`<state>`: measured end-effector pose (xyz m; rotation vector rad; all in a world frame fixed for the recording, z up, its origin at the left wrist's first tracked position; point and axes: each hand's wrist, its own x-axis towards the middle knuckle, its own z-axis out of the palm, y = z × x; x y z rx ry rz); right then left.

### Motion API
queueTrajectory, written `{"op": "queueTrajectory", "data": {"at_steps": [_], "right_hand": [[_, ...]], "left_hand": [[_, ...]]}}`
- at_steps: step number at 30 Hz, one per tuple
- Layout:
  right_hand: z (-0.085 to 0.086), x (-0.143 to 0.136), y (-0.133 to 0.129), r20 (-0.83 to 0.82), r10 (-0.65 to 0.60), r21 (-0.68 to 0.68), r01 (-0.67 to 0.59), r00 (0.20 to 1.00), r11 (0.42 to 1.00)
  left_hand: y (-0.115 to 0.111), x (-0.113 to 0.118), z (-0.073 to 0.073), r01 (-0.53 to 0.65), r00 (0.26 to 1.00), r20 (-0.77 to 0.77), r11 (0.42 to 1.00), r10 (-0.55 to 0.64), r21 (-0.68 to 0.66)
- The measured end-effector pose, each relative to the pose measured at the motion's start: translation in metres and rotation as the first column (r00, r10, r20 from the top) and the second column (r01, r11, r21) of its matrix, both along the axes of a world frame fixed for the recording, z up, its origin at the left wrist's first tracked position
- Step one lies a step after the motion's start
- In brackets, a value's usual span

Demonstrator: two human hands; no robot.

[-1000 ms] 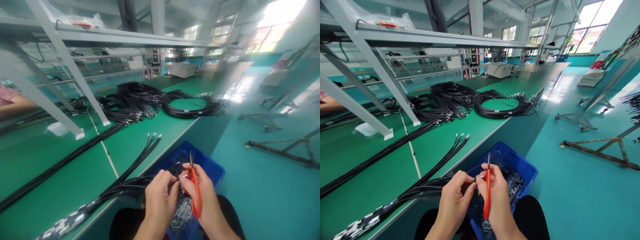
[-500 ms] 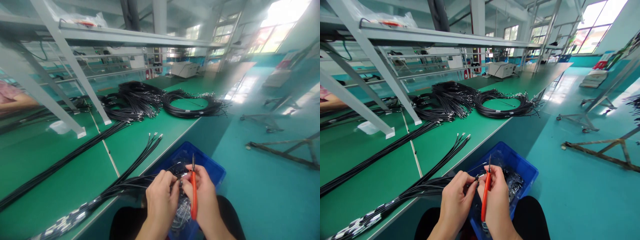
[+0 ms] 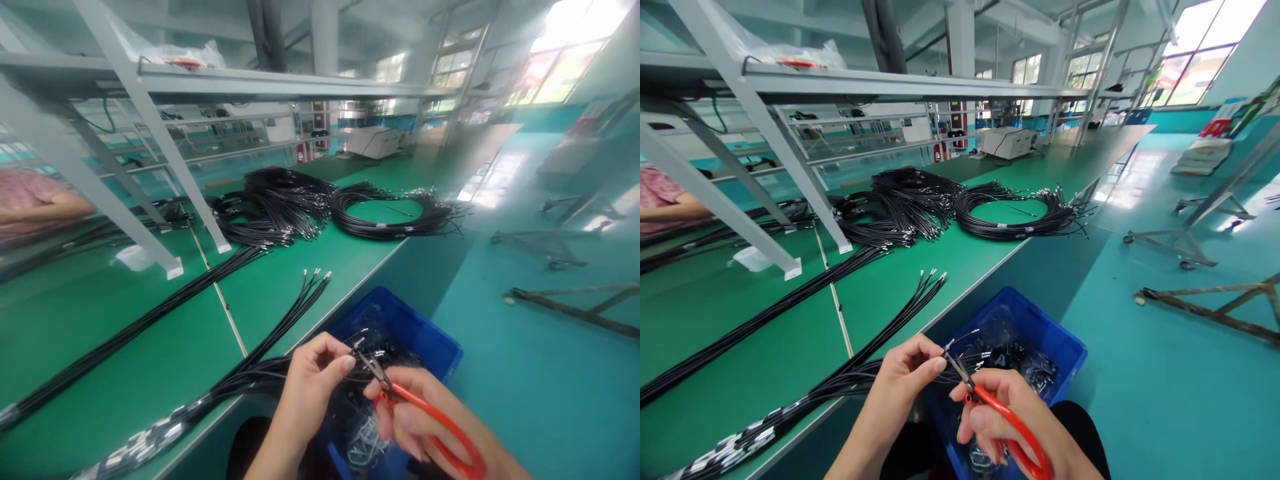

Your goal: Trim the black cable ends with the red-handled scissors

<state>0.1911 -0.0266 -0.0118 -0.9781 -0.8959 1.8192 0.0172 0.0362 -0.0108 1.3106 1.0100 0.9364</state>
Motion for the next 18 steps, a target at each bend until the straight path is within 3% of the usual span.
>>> {"op": "queueTrajectory", "data": {"at_steps": [4,10,18], "right_hand": [[-0.002,-0.003,0.000,-0.055,0.025,-0.080,-0.030,0.998,0.996],[-0.022,-0.007,0.000,-0.173,0.038,0.006,-0.038,0.984,0.999],[-0.013,-0.015,0.003,-0.112,-0.026,0.003,0.027,0.993,1.000]], "left_hand": [[-0.002,-0.003,0.001,0.032,0.998,0.058,0.998,-0.030,-0.045],[-0.001,-0.004,0.003,0.046,0.994,0.101,0.996,-0.039,-0.071],[-0.001,-0.003,0.001,0.040,0.992,0.120,0.996,-0.031,-0.075]]}}
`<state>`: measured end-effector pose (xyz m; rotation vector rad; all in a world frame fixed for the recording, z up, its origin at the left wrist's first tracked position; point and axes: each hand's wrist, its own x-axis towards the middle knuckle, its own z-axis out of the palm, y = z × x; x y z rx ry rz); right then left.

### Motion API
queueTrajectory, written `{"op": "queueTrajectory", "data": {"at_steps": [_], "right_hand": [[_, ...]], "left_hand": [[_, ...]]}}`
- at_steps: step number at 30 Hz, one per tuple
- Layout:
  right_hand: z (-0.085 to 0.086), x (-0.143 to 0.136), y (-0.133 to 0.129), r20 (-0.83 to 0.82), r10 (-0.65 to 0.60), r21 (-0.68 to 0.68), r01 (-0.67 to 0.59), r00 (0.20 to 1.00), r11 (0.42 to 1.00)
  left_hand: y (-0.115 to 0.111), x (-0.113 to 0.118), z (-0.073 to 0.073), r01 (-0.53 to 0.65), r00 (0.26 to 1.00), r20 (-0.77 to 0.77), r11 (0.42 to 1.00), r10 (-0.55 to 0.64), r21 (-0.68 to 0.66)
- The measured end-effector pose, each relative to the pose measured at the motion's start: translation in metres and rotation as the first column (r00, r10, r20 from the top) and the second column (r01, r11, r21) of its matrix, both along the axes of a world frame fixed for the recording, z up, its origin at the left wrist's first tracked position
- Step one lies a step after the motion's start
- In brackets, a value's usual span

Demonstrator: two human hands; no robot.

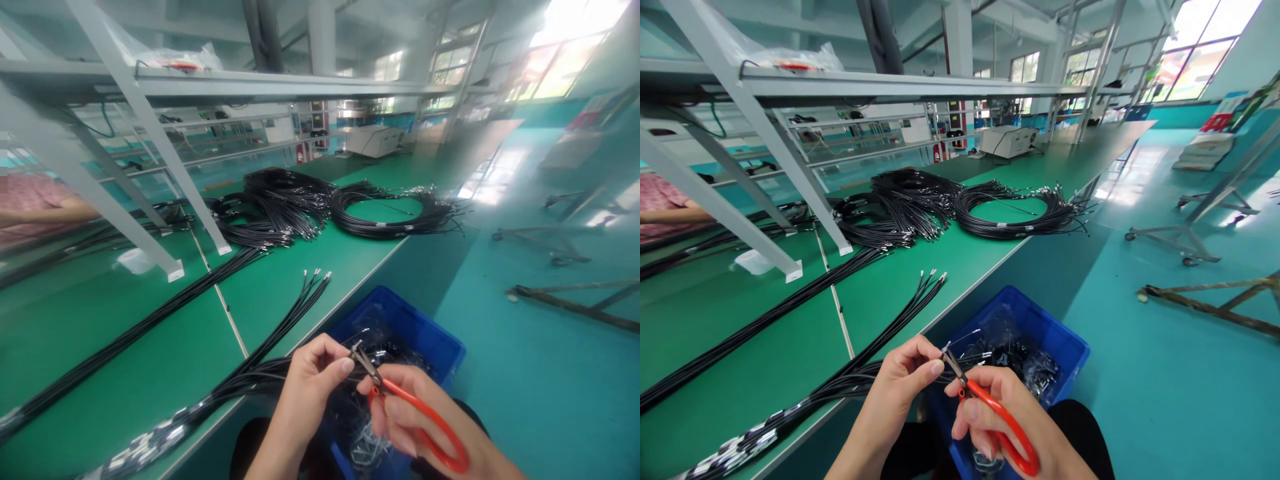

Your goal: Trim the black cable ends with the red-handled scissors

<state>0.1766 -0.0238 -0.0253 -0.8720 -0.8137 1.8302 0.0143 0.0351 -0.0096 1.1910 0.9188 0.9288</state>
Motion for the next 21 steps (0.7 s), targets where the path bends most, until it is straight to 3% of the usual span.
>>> {"op": "queueTrajectory", "data": {"at_steps": [17,21], "right_hand": [[0.0034,0.0093,0.0054,0.093,0.105,0.008,-0.106,0.990,0.994],[0.0021,0.0062,0.0067,0.307,0.103,-0.079,-0.082,0.946,0.993]], "left_hand": [[-0.0017,-0.0013,-0.0097,-0.009,0.989,-0.144,0.981,0.038,0.195],[-0.0026,-0.0017,-0.0079,-0.009,0.987,-0.155,0.978,0.042,0.208]]}}
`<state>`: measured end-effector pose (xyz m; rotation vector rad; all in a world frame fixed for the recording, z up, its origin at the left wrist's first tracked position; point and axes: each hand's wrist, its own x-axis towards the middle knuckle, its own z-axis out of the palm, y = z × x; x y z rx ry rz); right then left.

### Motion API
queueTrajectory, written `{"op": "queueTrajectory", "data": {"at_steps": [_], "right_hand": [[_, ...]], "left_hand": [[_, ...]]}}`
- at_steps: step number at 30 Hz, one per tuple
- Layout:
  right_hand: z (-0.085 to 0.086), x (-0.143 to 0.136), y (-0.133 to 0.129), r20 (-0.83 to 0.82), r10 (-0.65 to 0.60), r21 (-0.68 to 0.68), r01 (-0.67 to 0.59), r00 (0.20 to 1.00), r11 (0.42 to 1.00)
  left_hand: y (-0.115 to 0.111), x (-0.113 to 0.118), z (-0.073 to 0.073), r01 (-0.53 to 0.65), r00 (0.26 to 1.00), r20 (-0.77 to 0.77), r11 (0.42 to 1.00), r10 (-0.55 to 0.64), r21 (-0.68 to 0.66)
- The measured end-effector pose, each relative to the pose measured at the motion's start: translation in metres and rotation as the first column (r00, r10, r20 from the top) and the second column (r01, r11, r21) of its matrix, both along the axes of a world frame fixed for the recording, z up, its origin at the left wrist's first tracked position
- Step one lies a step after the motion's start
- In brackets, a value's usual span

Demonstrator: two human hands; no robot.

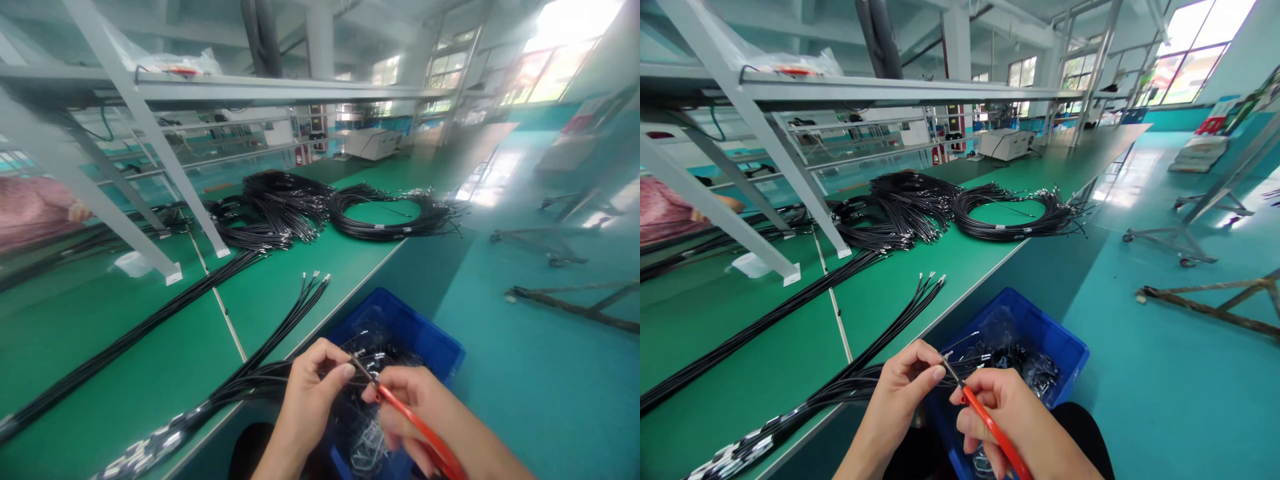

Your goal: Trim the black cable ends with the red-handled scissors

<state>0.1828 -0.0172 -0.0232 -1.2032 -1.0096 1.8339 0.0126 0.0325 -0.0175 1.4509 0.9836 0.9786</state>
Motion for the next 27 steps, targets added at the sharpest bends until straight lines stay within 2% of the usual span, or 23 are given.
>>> {"op": "queueTrajectory", "data": {"at_steps": [3,5,6,8,9,11,12,13,14,15,16,18,19,22,25,27], "right_hand": [[-0.001,-0.004,-0.005,0.163,-0.062,-0.013,0.065,0.985,0.998],[0.002,-0.005,-0.010,0.149,-0.170,0.087,0.159,0.974,0.984],[0.004,-0.006,-0.012,0.148,-0.256,0.167,0.231,0.955,0.958],[0.008,-0.005,-0.012,0.235,-0.473,0.384,0.366,0.849,0.848],[0.009,-0.005,-0.009,0.307,-0.567,0.504,0.375,0.764,0.778],[0.006,-0.006,0.004,0.453,-0.660,0.685,0.240,0.599,0.688],[0.002,-0.007,0.013,0.513,-0.649,0.719,0.132,0.562,0.682],[-0.003,-0.010,0.023,0.583,-0.598,0.707,0.019,0.550,0.707],[-0.009,-0.013,0.034,0.652,-0.549,0.681,-0.085,0.522,0.727],[-0.016,-0.016,0.044,0.715,-0.498,0.642,-0.177,0.491,0.746],[-0.022,-0.019,0.053,0.733,-0.477,0.626,-0.207,0.486,0.752],[-0.034,-0.024,0.066,0.758,-0.443,0.600,-0.246,0.479,0.761],[-0.039,-0.026,0.068,0.766,-0.425,0.587,-0.256,0.483,0.768],[-0.054,-0.029,0.059,0.802,-0.317,0.508,-0.298,0.507,0.808],[-0.073,-0.034,0.037,0.802,-0.171,0.423,-0.344,0.572,0.838],[-0.084,-0.034,0.026,0.786,-0.151,0.412,-0.326,0.600,0.851]], "left_hand": [[0.004,0.001,-0.001,-0.008,1.000,-0.021,1.000,0.008,0.001],[0.006,0.004,-0.006,-0.021,0.996,-0.082,1.000,0.023,0.021],[0.006,0.006,-0.010,-0.021,0.990,-0.139,0.999,0.028,0.049],[0.002,0.012,-0.017,0.015,0.953,-0.301,0.990,0.028,0.140],[-0.002,0.015,-0.020,0.070,0.918,-0.397,0.978,0.014,0.197],[-0.008,0.016,-0.022,0.144,0.884,-0.467,0.965,-0.025,0.219],[-0.010,0.014,-0.020,0.186,0.854,-0.519,0.954,-0.038,0.236],[-0.009,0.010,-0.017,0.210,0.803,-0.596,0.942,-0.013,0.263],[-0.007,0.003,-0.014,0.197,0.738,-0.672,0.933,0.061,0.301],[-0.004,-0.007,-0.010,0.116,0.642,-0.737,0.924,0.210,0.364],[0.002,-0.018,-0.006,0.025,0.567,-0.756,0.911,0.326,0.412],[0.014,-0.042,-0.002,-0.110,0.457,-0.763,0.880,0.458,0.462],[0.020,-0.053,-0.002,-0.148,0.413,-0.770,0.870,0.486,0.471],[0.033,-0.075,-0.008,-0.188,0.360,-0.797,0.874,0.485,0.447],[0.037,-0.083,-0.014,-0.211,0.360,-0.813,0.889,0.457,0.407],[0.037,-0.085,-0.015,-0.222,0.369,-0.817,0.896,0.443,0.386]]}}
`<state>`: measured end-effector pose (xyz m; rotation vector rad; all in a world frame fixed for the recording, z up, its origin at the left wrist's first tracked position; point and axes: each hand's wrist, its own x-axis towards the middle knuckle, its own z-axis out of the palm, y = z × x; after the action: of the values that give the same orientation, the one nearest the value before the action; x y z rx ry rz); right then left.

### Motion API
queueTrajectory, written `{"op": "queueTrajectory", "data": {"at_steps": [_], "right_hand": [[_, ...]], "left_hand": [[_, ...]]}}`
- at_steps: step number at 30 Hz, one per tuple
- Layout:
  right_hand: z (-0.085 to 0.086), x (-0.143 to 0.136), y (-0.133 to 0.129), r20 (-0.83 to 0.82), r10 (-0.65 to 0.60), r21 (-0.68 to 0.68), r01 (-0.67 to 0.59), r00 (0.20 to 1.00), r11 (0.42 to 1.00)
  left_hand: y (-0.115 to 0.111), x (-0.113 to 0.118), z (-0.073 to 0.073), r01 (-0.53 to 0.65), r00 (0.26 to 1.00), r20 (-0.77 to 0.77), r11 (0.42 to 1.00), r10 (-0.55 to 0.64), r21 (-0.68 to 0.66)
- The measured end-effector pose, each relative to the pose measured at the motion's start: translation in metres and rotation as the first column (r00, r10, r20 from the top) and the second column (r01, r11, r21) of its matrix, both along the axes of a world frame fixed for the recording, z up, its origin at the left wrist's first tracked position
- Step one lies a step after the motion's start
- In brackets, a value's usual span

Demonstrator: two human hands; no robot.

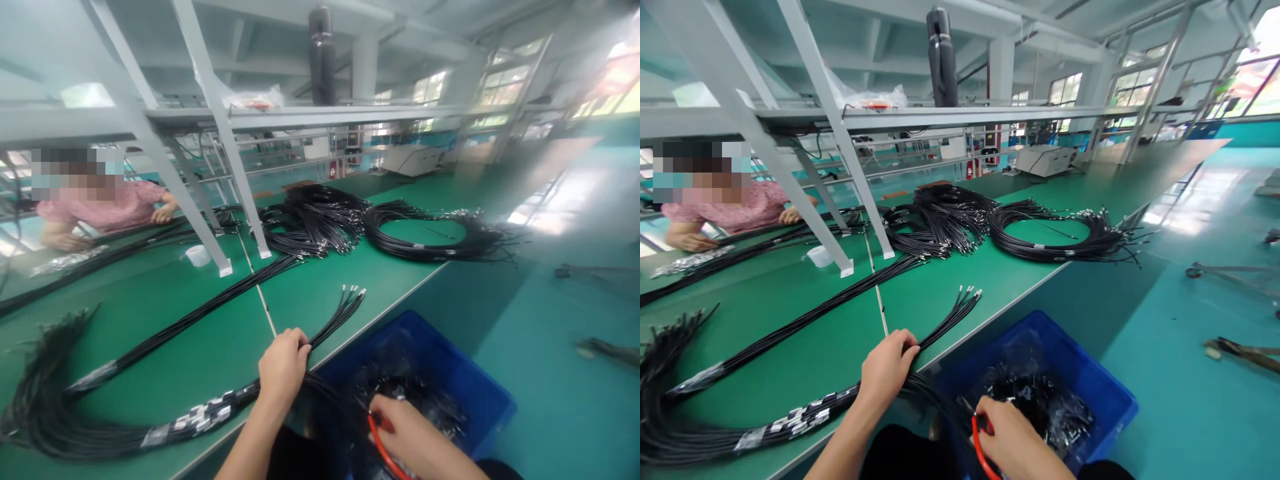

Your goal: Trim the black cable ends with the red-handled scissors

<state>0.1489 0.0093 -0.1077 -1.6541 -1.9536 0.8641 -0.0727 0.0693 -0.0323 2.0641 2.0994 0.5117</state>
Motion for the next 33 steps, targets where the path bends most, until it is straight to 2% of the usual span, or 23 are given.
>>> {"op": "queueTrajectory", "data": {"at_steps": [3,5,6,7,8,9,10,12,13,15,18,21,27,30,33], "right_hand": [[-0.004,0.013,-0.001,-0.036,-0.146,0.057,0.147,0.989,0.987],[0.006,0.029,0.006,-0.073,-0.335,0.147,0.342,0.939,0.928],[0.015,0.037,0.010,-0.117,-0.441,0.198,0.456,0.890,0.868],[0.025,0.044,0.012,-0.233,-0.551,0.245,0.596,0.802,0.765],[0.037,0.050,0.013,-0.332,-0.603,0.254,0.684,0.726,0.684],[0.049,0.052,0.013,-0.430,-0.609,0.218,0.731,0.666,0.646],[0.060,0.053,0.011,-0.535,-0.572,0.153,0.738,0.621,0.658],[0.077,0.048,0.005,-0.677,-0.470,0.002,0.640,0.567,0.769],[0.082,0.044,0.001,-0.718,-0.438,-0.053,0.585,0.540,0.809],[0.085,0.034,-0.005,-0.779,-0.409,-0.133,0.513,0.475,0.848],[0.081,0.024,-0.007,-0.841,-0.388,-0.191,0.464,0.377,0.865],[0.077,0.020,-0.004,-0.883,-0.341,-0.172,0.452,0.323,0.875],[0.088,0.009,-0.006,-0.911,-0.326,-0.154,0.523,0.254,0.838],[0.098,0.001,-0.013,-0.930,-0.310,-0.172,0.510,0.198,0.843],[0.105,-0.006,-0.016,-0.931,-0.320,-0.183,0.539,0.173,0.822]], "left_hand": [[-0.002,-0.001,0.004,-0.014,1.000,0.027,1.000,0.014,-0.009],[-0.003,0.000,0.008,-0.021,0.998,0.053,1.000,0.021,0.002],[-0.004,0.002,0.011,-0.016,0.997,0.071,1.000,0.015,0.010],[-0.005,0.004,0.014,-0.003,0.996,0.091,1.000,0.001,0.019],[-0.004,0.007,0.017,0.015,0.993,0.113,1.000,-0.018,0.027],[-0.004,0.011,0.020,0.035,0.990,0.136,0.999,-0.040,0.035],[-0.002,0.015,0.023,0.056,0.985,0.159,0.997,-0.062,0.043],[0.002,0.022,0.028,0.098,0.973,0.205,0.994,-0.108,0.058],[0.005,0.025,0.030,0.121,0.964,0.229,0.991,-0.132,0.062],[0.011,0.029,0.031,0.167,0.943,0.283,0.984,-0.176,0.056],[0.019,0.032,0.031,0.222,0.902,0.376,0.975,-0.215,0.023],[0.016,0.038,0.036,0.277,0.855,0.452,0.961,-0.255,0.019],[-0.022,0.075,0.058,0.414,0.673,0.582,0.885,-0.455,0.213],[-0.038,0.090,0.054,0.437,0.630,0.569,0.847,-0.528,0.303],[-0.044,0.093,0.041,0.409,0.624,0.623,0.877,-0.471,0.253]]}}
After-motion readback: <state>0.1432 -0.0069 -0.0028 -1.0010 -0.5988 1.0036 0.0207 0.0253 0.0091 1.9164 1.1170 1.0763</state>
